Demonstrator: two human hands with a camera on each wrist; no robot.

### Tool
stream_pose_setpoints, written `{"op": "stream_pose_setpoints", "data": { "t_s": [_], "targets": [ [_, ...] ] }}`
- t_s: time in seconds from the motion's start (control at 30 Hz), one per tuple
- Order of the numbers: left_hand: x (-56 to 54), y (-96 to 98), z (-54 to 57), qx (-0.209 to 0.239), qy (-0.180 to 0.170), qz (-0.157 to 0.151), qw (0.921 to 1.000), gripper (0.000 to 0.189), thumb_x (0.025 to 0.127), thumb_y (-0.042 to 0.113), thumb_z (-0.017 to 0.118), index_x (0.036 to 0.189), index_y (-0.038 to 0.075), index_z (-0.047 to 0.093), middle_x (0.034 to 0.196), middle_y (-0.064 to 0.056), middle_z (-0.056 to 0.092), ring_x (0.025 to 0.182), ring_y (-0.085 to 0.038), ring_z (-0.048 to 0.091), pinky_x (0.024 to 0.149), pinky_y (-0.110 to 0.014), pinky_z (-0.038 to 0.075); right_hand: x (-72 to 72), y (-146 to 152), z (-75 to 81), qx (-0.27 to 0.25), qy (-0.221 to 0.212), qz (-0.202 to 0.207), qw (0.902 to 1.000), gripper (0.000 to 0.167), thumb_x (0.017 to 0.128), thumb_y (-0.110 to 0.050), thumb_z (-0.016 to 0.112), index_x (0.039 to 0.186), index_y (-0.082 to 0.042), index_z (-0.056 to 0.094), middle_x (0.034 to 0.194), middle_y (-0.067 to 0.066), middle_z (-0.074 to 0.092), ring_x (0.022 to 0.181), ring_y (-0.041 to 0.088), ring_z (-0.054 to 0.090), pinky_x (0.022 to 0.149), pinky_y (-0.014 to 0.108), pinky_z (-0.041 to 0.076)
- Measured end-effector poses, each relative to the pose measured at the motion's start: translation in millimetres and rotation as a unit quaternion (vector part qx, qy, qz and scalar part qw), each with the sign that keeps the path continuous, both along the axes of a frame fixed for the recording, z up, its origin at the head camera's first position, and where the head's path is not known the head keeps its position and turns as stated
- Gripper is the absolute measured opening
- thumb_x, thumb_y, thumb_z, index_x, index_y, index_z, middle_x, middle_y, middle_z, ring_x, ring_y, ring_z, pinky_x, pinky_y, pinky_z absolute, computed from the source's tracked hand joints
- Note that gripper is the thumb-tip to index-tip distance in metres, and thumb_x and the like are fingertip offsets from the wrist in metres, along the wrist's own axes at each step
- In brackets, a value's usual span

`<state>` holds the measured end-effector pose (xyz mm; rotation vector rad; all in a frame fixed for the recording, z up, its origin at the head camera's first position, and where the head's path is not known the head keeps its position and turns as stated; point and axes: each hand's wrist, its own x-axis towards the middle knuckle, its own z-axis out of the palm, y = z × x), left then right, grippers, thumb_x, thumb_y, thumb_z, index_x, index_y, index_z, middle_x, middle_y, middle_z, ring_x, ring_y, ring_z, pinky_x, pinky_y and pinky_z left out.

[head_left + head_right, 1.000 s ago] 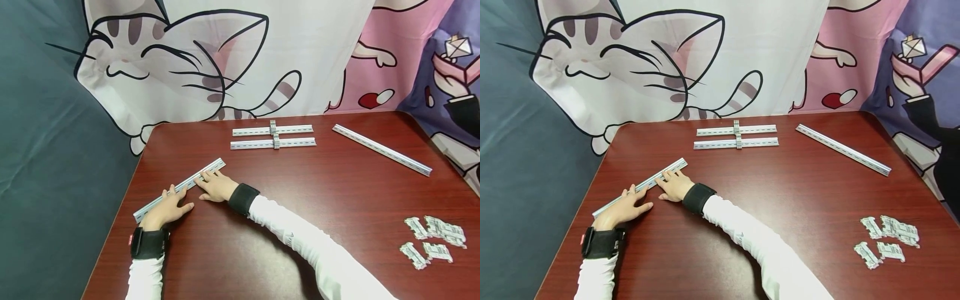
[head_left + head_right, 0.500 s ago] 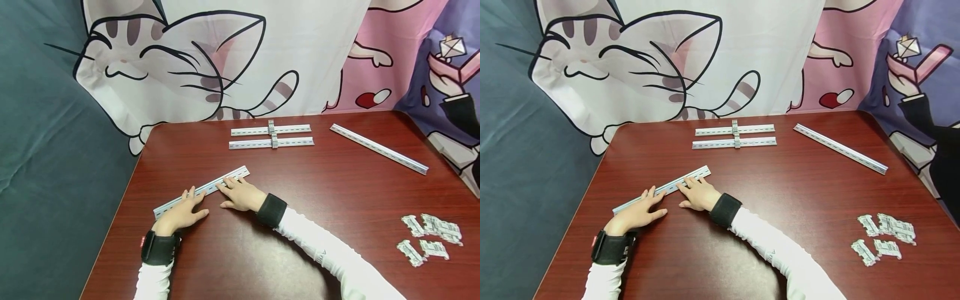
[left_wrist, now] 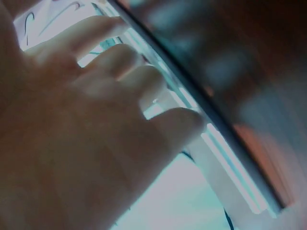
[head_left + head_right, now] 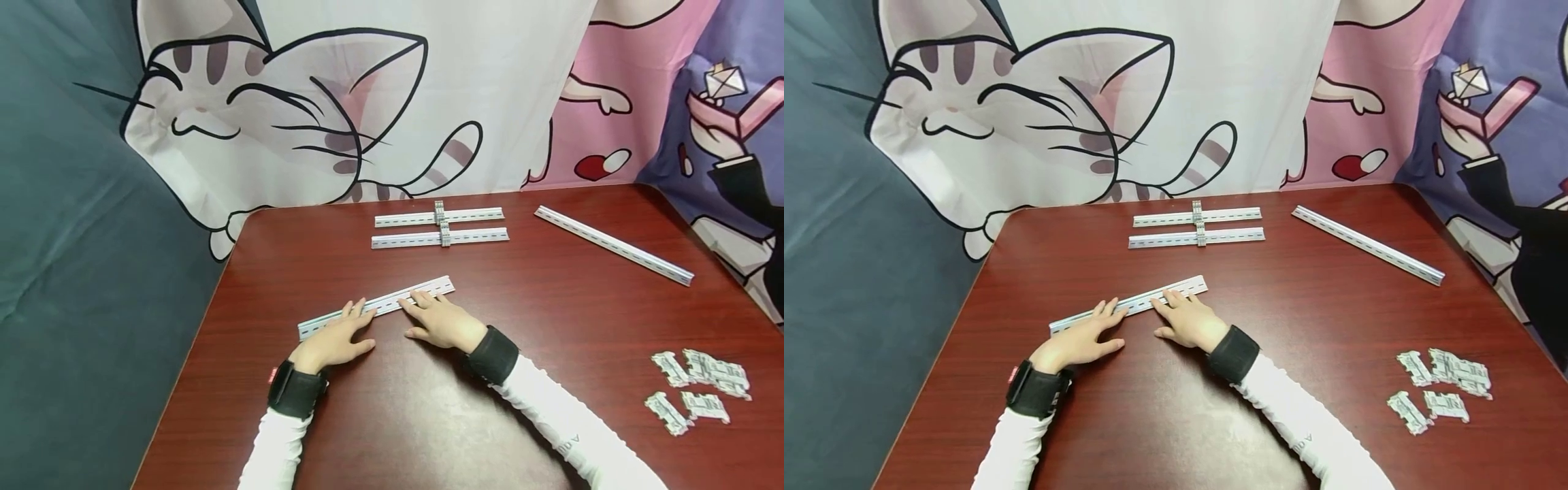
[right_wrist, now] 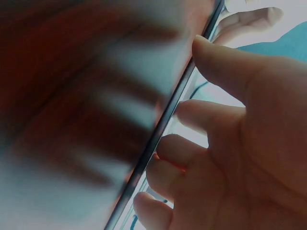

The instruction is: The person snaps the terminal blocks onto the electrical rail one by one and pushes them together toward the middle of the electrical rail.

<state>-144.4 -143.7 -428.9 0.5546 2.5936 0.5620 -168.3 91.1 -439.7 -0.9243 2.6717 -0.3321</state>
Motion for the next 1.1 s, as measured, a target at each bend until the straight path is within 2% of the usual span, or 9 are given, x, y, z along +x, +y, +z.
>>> {"op": "stream_pose_setpoints", "data": {
  "t_s": [0.27,0.53,0.73,1.1],
  "targets": [
    [-20.3,34.0,-6.5,-0.003,0.023,-0.052,0.9984,0.063,0.096,0.027,0.054,0.15,0.005,0.031,0.158,-0.016,0.022,0.149,-0.032,0.014,0.115,-0.058,0.019,-3.9,35.4,1.5,-0.015,-0.004,-0.039,0.9991,0.063,0.097,-0.035,0.054,0.147,-0.002,0.035,0.149,0.031,0.032,0.141,0.043,0.029,0.115,0.055,0.023],
    [-36.1,50.1,-9.8,-0.002,0.034,-0.077,0.9964,0.06,0.097,0.026,0.054,0.148,0.004,0.034,0.157,-0.015,0.027,0.148,-0.029,0.019,0.117,-0.054,0.019,-11.0,57.0,3.6,-0.015,0.012,-0.063,0.9978,0.059,0.097,-0.034,0.054,0.142,0.002,0.042,0.144,0.033,0.04,0.136,0.043,0.037,0.111,0.059,0.028],
    [-41.1,50.1,-12.4,-0.007,0.039,-0.071,0.9967,0.058,0.097,0.026,0.053,0.149,0.006,0.034,0.157,-0.014,0.029,0.148,-0.029,0.019,0.118,-0.053,0.019,-14.3,72.6,4.7,0.009,0.004,-0.098,0.9951,0.058,0.098,-0.036,0.052,0.143,-0.001,0.042,0.144,0.029,0.042,0.136,0.04,0.04,0.111,0.059,0.028],
    [-46.4,43.3,-12.1,-0.017,0.041,-0.051,0.9977,0.058,0.097,0.026,0.053,0.148,0.006,0.035,0.156,-0.014,0.03,0.148,-0.031,0.018,0.117,-0.056,0.018,-19.0,89.2,3.8,0.015,0.001,-0.116,0.9932,0.057,0.098,-0.031,0.052,0.144,0.001,0.041,0.145,0.031,0.039,0.136,0.042,0.038,0.111,0.06,0.028]
  ]
}}
